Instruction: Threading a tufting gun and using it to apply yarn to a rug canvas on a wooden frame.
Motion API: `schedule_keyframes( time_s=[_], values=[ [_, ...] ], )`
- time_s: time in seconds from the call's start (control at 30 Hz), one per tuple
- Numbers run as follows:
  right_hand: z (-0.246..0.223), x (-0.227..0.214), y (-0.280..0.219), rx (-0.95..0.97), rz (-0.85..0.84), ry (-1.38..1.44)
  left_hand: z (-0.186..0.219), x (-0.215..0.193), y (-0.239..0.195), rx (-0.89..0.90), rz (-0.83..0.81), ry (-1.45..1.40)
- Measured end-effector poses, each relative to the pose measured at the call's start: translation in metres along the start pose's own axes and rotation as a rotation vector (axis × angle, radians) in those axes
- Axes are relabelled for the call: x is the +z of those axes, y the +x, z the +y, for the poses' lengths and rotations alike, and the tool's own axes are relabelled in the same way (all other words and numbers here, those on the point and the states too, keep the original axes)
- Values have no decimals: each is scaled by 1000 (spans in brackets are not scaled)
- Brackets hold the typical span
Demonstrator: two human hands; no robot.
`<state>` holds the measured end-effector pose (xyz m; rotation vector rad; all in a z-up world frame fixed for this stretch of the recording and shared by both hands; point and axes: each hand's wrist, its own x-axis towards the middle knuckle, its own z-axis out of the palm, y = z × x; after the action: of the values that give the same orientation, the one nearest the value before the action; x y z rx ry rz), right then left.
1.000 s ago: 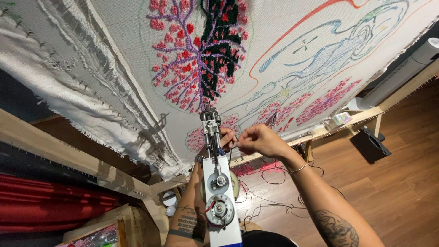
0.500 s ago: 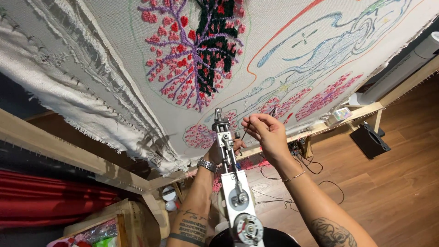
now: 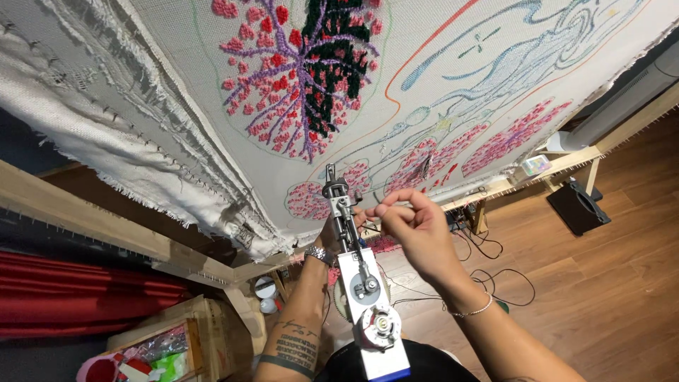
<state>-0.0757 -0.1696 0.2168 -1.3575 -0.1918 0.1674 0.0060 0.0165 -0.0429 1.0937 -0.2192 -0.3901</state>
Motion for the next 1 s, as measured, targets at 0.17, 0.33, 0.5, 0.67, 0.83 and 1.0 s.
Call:
schedule_keyframes(
  time_s=[0.17,0.33,0.5,0.67,0.83,1.0],
  values=[
    [3,19,-8,27,35,-48,-30,-25,16,11,-40,-342],
    [8,18,-6,39,54,-54,-22,-16,11,8,53,-225],
    [6,17,-5,37,68,-59,-26,-19,15,-76,159,-397],
    [14,13,-1,53,92,-72,-17,-10,9,72,166,-30],
    [13,14,7,54,104,-31,-6,4,6,-22,183,-236],
    [3,7,11,-129,-10,-197,15,16,1,11,188,124]
  ],
)
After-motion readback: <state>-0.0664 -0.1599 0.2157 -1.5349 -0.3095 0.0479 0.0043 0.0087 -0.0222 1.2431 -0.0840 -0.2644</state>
